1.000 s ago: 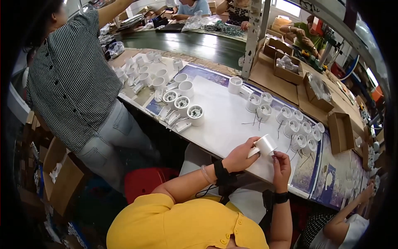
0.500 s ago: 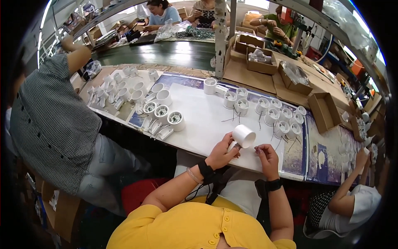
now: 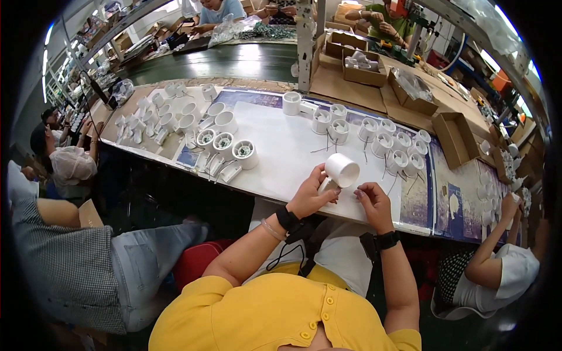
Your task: The recorder is sitting at an assembly line workbench, assembling small white plastic components by hand.
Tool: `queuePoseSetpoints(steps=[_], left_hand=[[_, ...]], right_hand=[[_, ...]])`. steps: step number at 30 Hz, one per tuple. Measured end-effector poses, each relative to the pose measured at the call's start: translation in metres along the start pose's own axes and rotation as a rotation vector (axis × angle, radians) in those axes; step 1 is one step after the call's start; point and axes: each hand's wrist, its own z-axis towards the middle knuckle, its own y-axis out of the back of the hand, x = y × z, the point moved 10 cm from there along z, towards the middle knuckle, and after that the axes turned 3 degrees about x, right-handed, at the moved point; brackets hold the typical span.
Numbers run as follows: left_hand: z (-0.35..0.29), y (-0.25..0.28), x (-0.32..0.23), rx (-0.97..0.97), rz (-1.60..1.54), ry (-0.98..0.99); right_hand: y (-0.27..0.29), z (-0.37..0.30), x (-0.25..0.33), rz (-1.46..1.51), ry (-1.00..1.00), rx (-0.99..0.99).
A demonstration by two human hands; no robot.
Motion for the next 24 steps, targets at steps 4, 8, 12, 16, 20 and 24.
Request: queuePoseSetpoints(steps=[4, 8, 12, 16, 20, 24], left_hand=[[0.005, 0.009, 0.006, -0.004, -0.008, 0.005], [0.003, 0.030, 0.000, -0.080, 0.020, -0.062], [0.012, 0.020, 0.001, -0.032, -0.023, -0.043], [0.010, 0.013, 0.001, -0.002, -0.035, -0.055], [0.007, 0.012, 0.002, 0.000, -0.042, -0.065], [0.006, 0.017, 0.004, -0.028, -0.043, -0.066]], right_hand=[[0.004, -0.001, 0.001, -0.054, 0.000, -0.013], [0.001, 0.013, 0.005, 0.037, -0.014, -0.043], [0.057, -0.003, 0.048, -0.426, 0.219, -0.295], [0.122, 0.014, 0.055, -0.859, 0.264, -0.410], [0.122, 0.043, 0.020, -1.181, 0.120, -0.324], [0.096, 0.059, 0.007, -1.121, 0.094, -0.139]])
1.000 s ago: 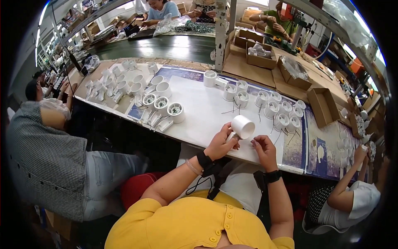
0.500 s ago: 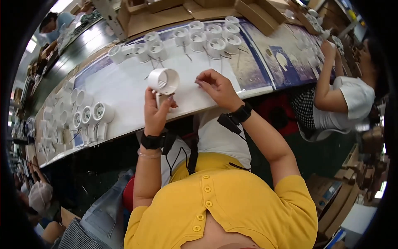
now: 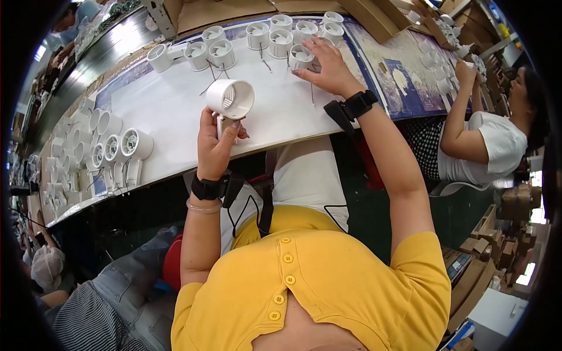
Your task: The recorder is sitting at an assembly line workbench, assembling small white plastic components by hand.
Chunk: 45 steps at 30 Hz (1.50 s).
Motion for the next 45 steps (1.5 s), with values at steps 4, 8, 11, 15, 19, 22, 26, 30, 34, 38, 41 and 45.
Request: queuePoseSetpoints(steps=[4, 8, 11, 15, 19, 22, 26, 30, 34, 38, 41, 45], left_hand=[[0.000, 0.001, 0.003, 0.005, -0.003, 0.008], [0.000, 0.001, -0.003, 0.005, 0.002, 0.009], [-0.001, 0.000, -0.004, -0.013, 0.011, 0.005], [-0.002, -0.001, 0.001, 0.021, 0.002, 0.005], [-0.001, 0.000, 0.000, 0.016, -0.091, -0.008], [0.001, -0.002, -0.003, 0.014, -0.160, -0.021], [0.003, -0.002, -0.007, 0.021, -0.210, -0.063], [-0.009, 0.013, -0.008, -0.043, -0.161, -0.108], [-0.016, 0.015, -0.002, -0.130, -0.177, -0.111], [-0.005, -0.007, -0.006, -0.010, -0.206, -0.115], [-0.009, -0.004, -0.015, -0.042, -0.141, -0.026], [-0.006, 0.000, -0.032, -0.112, 0.252, -0.191]], right_hand=[[-0.007, -0.009, 0.040, 0.114, 0.081, 0.079], [0.000, -0.003, 0.060, 0.033, 0.071, 0.062], [0.007, -0.004, 0.069, -0.053, 0.098, -0.021], [0.035, -0.009, 0.079, 0.080, 0.110, -0.142], [0.050, -0.024, 0.073, 0.742, -0.060, -0.099], [0.051, -0.036, 0.073, 1.240, -0.123, -0.130], [0.082, -0.046, 0.092, 0.970, 0.087, -0.326], [0.069, -0.038, 0.107, 1.031, 0.056, -0.373], [0.018, -0.056, 0.069, 1.290, -0.141, -0.246], [-0.018, -0.086, 0.043, 1.461, -0.348, -0.130], [-0.041, -0.086, 0.030, 1.504, -0.283, -0.104], [-0.048, -0.079, 0.042, 1.483, -0.365, -0.018]])
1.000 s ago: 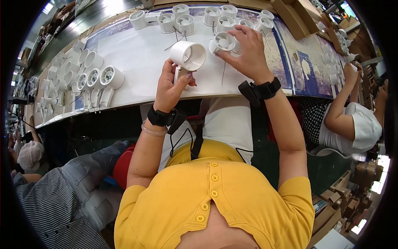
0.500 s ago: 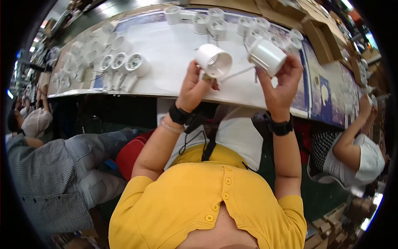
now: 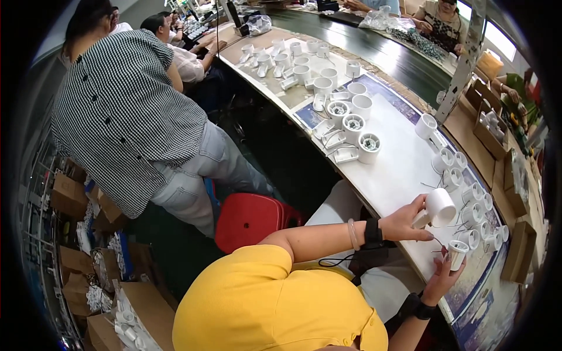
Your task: The recorder is sitting at an assembly line workbench, assembling small white plastic components by hand.
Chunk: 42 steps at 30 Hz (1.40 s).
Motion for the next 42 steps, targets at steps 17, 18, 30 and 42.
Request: queuePoseSetpoints(steps=[17, 18, 30, 42], left_hand=[[0.004, -0.007, 0.006, -0.044, 0.086, 0.046], [0.004, -0.006, 0.010, -0.030, 0.022, 0.122], [0.006, -0.007, 0.017, -0.054, 0.024, 0.138], [0.005, 0.020, 0.012, -0.075, -0.278, 0.139]], right_hand=[[-0.003, -0.007, 0.008, -0.320, 0.067, -0.036], [0.001, -0.007, 0.005, -0.276, 0.047, -0.026], [0.017, -0.010, 0.010, -0.180, 0.100, -0.037], [-0.026, -0.006, 0.091, -0.011, 0.393, 0.010]])
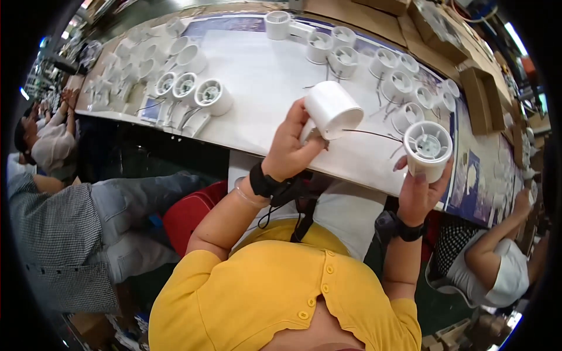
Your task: The recorder is sitting at an assembly line workbench, assembling small white plastic components by hand.
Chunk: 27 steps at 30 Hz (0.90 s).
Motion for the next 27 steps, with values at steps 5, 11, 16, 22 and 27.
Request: queuePoseSetpoints(steps=[5, 11, 16, 22, 27], left_hand=[[0.001, -0.009, 0.004, 0.081, 0.035, -0.033], [0.002, -0.006, 0.000, 0.063, 0.106, -0.034], [0.002, -0.005, -0.003, 0.071, 0.204, -0.058], [0.002, -0.003, 0.001, 0.048, 0.129, 0.017], [0.002, -0.001, 0.000, 0.097, 0.098, 0.058]], right_hand=[[-0.018, 0.002, 0.018, -0.181, 0.059, 0.156], [-0.023, 0.009, 0.019, -0.232, -0.032, 0.179], [-0.036, 0.012, 0.016, -0.243, 0.000, 0.245], [-0.038, 0.013, 0.015, -0.181, -0.032, 0.238], [-0.039, 0.017, 0.020, -0.204, 0.019, 0.360]])
